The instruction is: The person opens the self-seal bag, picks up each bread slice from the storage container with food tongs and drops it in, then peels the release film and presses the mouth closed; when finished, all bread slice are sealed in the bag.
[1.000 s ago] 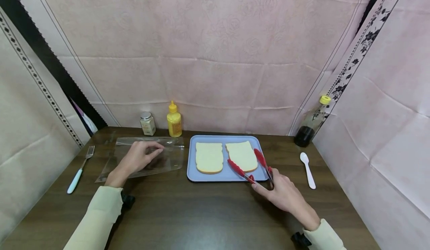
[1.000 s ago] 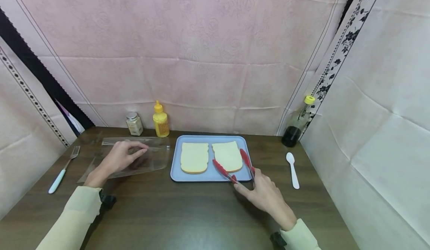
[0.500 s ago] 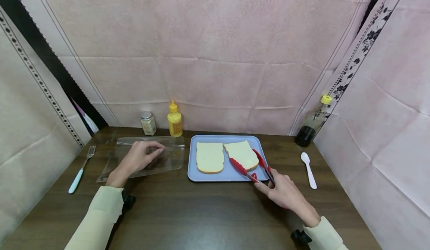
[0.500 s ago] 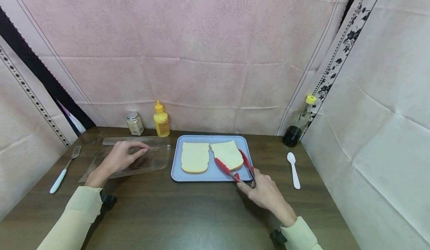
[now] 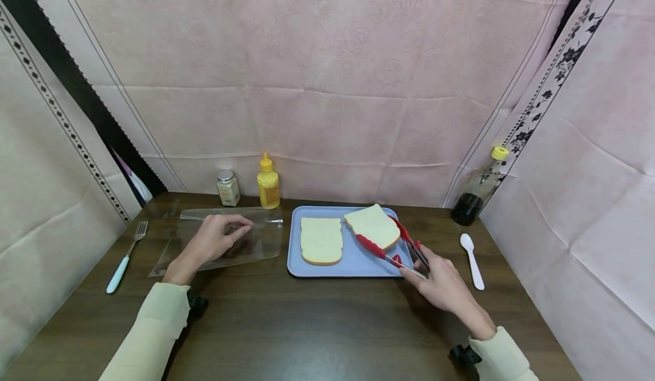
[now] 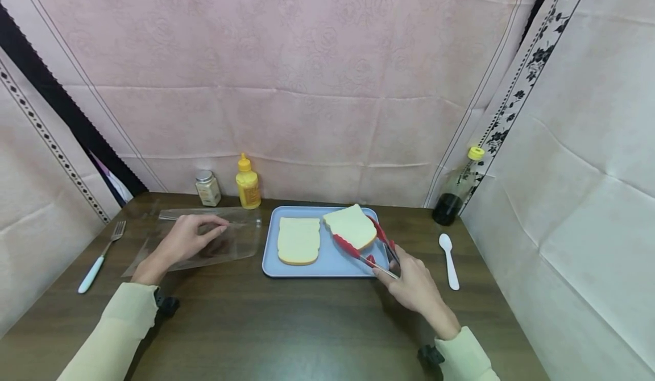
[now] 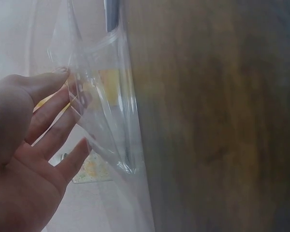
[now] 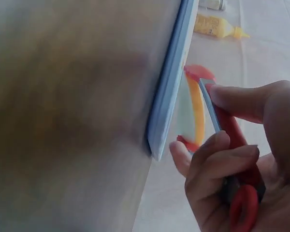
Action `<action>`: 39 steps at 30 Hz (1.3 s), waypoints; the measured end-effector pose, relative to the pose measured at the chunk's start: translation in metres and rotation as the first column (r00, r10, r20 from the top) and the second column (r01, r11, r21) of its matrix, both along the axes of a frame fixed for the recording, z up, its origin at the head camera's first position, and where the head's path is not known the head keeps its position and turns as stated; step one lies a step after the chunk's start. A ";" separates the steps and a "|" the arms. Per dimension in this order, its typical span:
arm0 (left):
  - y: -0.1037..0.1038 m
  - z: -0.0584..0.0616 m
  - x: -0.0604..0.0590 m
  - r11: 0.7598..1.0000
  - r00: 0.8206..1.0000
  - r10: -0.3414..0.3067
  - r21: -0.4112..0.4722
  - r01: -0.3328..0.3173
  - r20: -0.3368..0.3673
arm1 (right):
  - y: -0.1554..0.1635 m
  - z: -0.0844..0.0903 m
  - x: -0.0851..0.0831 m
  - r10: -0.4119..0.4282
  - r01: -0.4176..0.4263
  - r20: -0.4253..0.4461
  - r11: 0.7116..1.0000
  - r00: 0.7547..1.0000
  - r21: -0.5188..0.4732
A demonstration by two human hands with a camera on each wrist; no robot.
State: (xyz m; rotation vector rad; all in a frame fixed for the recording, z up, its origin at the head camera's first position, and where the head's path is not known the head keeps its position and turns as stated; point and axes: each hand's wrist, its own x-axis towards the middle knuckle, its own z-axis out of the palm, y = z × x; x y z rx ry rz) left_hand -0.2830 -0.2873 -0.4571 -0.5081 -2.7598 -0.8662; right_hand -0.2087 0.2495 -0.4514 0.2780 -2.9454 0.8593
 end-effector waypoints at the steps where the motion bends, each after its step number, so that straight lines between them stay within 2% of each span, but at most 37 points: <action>1: 0.000 0.000 0.000 1.000 1.000 0.001 0.002 -0.001 0.000 | 0.000 0.000 -0.003 0.011 -0.011 -0.008 1.000 1.000 -0.009; 6: 0.000 0.000 0.000 1.000 1.000 0.001 0.013 -0.001 -0.013 | -0.003 -0.002 -0.020 0.099 -0.099 -0.069 0.995 0.993 -0.007; 10: 0.001 -0.001 0.001 1.000 1.000 0.002 0.022 -0.002 -0.011 | -0.011 -0.007 -0.035 0.173 -0.174 -0.041 0.983 0.984 -0.050; 16: 0.001 -0.002 0.001 1.000 1.000 0.003 0.027 -0.002 -0.012 | -0.035 -0.008 -0.049 0.284 -0.285 -0.026 0.952 0.958 -0.113; 22: -0.001 -0.001 0.002 0.999 0.998 0.020 0.028 -0.019 -0.052 | -0.064 0.001 -0.057 0.400 -0.400 -0.027 0.909 0.916 -0.115; 28: -0.001 -0.001 0.002 0.999 0.992 0.024 0.040 -0.020 -0.120 | -0.085 0.013 -0.058 0.476 -0.474 -0.005 0.875 0.879 -0.101; 34: -0.001 0.000 0.002 0.999 0.990 0.028 0.047 -0.022 -0.137 | -0.098 0.017 -0.059 0.523 -0.522 -0.012 0.850 0.852 -0.062; 39: -0.001 0.001 0.002 0.998 0.991 0.038 0.050 -0.031 -0.131 | -0.106 0.020 -0.059 0.537 -0.537 -0.007 0.843 0.843 -0.022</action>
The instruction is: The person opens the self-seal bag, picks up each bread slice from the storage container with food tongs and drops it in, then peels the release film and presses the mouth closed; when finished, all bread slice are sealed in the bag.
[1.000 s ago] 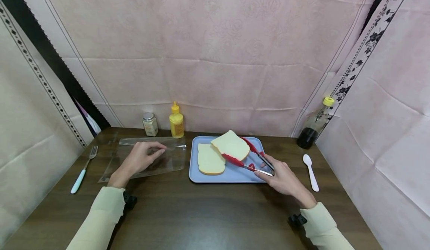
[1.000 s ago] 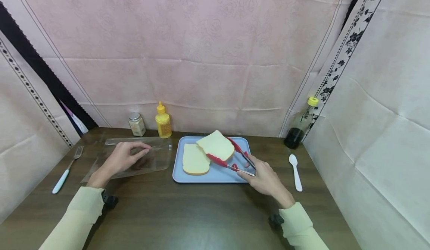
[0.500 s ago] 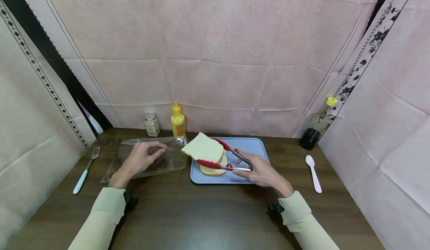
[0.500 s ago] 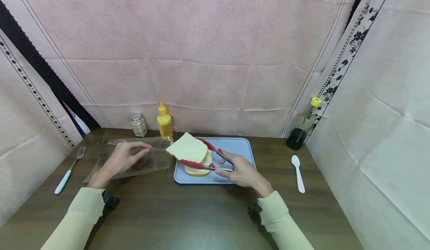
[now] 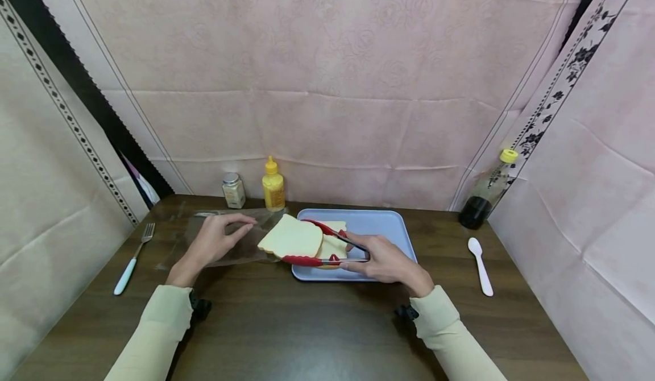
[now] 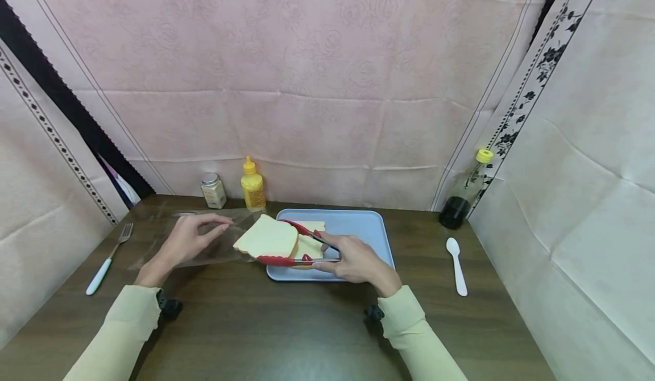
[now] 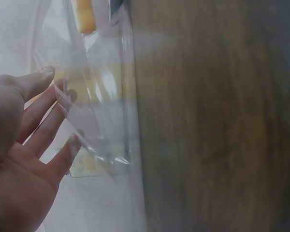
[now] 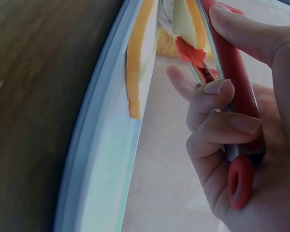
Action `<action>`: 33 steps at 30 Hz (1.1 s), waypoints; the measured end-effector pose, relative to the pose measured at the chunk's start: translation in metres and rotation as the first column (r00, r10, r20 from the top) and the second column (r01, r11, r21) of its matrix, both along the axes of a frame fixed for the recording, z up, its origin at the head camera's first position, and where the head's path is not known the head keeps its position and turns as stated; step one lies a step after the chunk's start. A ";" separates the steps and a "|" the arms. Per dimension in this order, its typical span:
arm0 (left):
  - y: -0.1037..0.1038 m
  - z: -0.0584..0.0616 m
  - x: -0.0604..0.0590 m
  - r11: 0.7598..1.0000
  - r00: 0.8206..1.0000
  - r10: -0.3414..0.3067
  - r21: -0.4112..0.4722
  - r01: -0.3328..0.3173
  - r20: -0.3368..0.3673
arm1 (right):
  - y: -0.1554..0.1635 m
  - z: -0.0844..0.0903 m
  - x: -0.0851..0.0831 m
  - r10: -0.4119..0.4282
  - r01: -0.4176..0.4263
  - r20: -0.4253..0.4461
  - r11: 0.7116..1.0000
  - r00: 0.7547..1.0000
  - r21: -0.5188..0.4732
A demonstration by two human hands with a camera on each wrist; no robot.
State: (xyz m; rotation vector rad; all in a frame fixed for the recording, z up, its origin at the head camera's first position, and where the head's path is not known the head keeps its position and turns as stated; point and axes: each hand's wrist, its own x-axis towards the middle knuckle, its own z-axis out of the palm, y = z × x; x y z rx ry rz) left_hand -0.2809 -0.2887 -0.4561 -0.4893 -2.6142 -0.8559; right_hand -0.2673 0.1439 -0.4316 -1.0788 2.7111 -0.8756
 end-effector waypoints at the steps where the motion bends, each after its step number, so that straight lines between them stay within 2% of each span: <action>1: 0.000 0.000 0.000 1.000 1.000 0.001 0.004 -0.001 0.004 | -0.001 0.001 0.000 0.003 -0.003 -0.003 1.000 1.000 0.006; 10: -0.002 0.001 0.000 0.999 0.999 -0.019 0.046 0.016 0.048 | -0.019 0.000 -0.005 -0.004 0.005 -0.011 0.997 1.000 0.081; 21: -0.005 -0.003 -0.002 0.998 0.999 0.008 0.063 -0.011 0.045 | -0.024 0.003 -0.005 0.030 -0.032 0.026 0.998 0.999 0.057; 33: -0.002 0.000 0.000 0.979 0.994 -0.097 0.182 0.087 0.042 | -0.033 0.000 -0.010 0.022 -0.022 -0.010 0.998 1.000 0.051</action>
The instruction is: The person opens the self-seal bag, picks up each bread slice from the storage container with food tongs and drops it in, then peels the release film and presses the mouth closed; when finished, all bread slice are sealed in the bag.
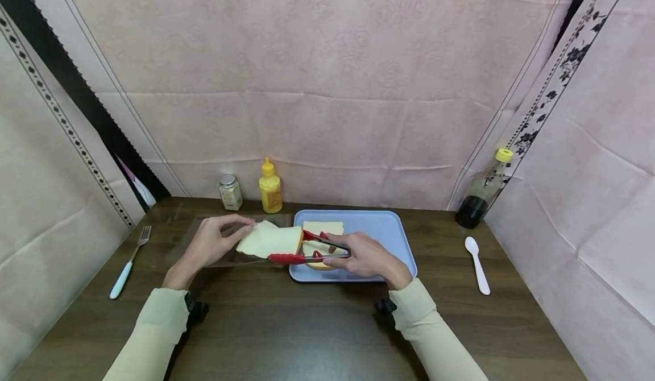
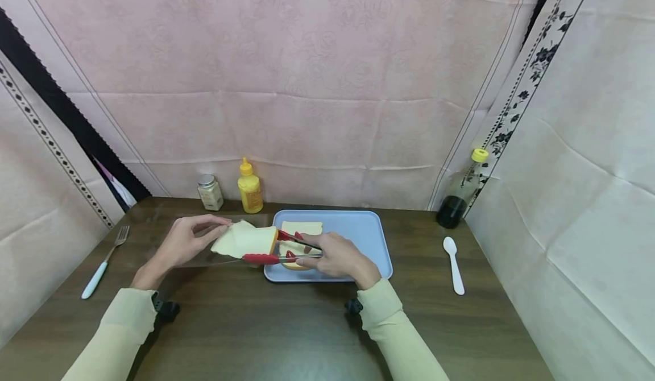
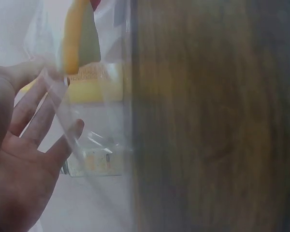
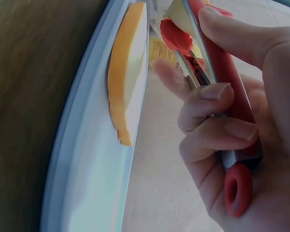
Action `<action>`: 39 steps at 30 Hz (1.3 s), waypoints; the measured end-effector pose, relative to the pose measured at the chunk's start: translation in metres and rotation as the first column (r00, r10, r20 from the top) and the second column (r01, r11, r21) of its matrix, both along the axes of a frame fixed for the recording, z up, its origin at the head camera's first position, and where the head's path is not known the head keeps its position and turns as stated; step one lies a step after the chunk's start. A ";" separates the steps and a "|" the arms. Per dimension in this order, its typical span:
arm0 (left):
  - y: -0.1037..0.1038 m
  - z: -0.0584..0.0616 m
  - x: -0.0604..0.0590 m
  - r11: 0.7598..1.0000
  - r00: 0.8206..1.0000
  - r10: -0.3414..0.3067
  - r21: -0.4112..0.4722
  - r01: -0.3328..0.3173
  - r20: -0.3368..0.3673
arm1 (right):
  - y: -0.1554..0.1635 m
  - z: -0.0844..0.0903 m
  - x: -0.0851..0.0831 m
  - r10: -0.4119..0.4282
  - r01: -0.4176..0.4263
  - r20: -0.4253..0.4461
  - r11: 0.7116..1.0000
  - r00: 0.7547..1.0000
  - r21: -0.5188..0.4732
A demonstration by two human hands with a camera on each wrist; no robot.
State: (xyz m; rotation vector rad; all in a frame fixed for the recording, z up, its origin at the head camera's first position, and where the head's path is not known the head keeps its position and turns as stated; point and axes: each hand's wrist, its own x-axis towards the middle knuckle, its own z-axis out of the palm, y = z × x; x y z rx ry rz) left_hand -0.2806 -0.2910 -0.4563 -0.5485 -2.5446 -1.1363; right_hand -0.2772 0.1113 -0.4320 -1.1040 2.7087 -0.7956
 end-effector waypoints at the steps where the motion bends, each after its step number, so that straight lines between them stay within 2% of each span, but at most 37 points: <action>1: 0.000 0.000 0.000 1.000 1.000 0.001 0.000 -0.001 -0.002 | -0.002 0.000 0.000 0.002 -0.002 0.001 1.000 1.000 -0.001; 12: 0.001 -0.001 -0.002 0.999 0.998 0.043 0.008 -0.043 -0.043 | -0.009 0.006 0.001 0.002 -0.003 0.027 0.999 1.000 0.039; 24: 0.006 -0.001 0.000 0.999 1.000 -0.014 0.028 0.014 0.006 | -0.030 -0.001 -0.009 0.084 -0.085 0.035 0.996 0.996 0.006; 33: 0.010 -0.001 0.002 0.998 0.998 -0.034 0.054 0.031 0.051 | -0.049 -0.004 -0.012 0.084 -0.082 0.090 0.996 0.992 -0.026; 39: 0.006 0.003 0.003 0.993 0.997 -0.045 0.108 0.037 0.069 | -0.060 -0.006 -0.013 0.065 -0.065 0.044 0.998 0.997 0.010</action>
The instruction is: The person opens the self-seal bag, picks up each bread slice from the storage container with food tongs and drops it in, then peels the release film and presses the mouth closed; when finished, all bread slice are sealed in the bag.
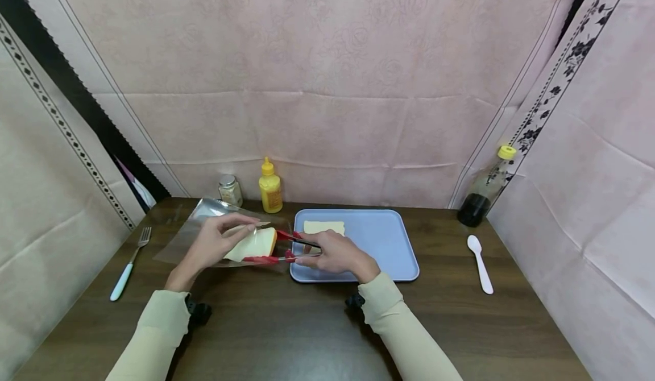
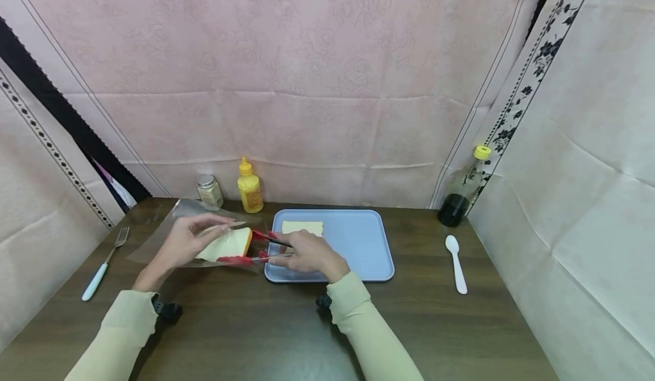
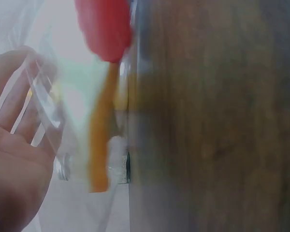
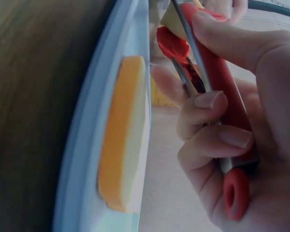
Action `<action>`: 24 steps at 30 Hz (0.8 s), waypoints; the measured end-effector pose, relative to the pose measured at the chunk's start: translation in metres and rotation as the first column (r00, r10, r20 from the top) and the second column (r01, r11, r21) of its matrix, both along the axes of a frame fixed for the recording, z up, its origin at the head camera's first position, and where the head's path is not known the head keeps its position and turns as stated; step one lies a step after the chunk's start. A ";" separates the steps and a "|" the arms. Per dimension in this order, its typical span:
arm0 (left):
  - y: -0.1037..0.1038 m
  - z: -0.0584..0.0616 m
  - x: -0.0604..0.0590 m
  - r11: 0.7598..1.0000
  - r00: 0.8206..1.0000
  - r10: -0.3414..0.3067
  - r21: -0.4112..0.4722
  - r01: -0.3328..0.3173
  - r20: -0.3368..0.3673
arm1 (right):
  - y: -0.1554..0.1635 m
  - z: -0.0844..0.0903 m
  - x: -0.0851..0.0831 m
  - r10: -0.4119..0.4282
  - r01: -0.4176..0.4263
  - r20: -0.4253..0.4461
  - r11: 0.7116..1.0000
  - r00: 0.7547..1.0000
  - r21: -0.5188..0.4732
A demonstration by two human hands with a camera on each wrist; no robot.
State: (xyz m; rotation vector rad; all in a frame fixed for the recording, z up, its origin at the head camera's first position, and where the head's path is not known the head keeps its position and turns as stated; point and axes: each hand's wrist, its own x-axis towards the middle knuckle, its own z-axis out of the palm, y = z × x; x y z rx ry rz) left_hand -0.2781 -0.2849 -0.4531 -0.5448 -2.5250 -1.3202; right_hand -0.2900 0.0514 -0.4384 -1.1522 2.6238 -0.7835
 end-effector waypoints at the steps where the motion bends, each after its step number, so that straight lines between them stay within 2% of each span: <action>1: -0.001 0.001 0.000 1.000 1.000 0.005 0.003 -0.005 0.006 | -0.001 -0.001 0.000 -0.007 0.007 -0.009 1.000 1.000 0.008; 6: -0.005 0.000 0.000 1.000 0.999 0.029 -0.007 -0.029 0.029 | -0.007 -0.001 0.001 -0.018 0.019 -0.039 0.999 0.999 0.039; 13: -0.003 -0.003 -0.001 0.997 0.998 0.042 -0.065 -0.039 0.038 | -0.008 0.003 0.003 -0.013 0.013 0.008 0.999 1.000 -0.035; 19: 0.003 -0.002 -0.001 0.999 0.997 0.041 -0.037 -0.039 0.064 | -0.016 -0.003 0.003 -0.019 0.020 0.027 0.999 0.999 -0.048; 24: 0.006 -0.001 0.000 0.999 0.996 0.040 -0.028 -0.038 0.082 | -0.024 -0.004 0.005 -0.062 0.064 0.041 0.997 0.997 -0.050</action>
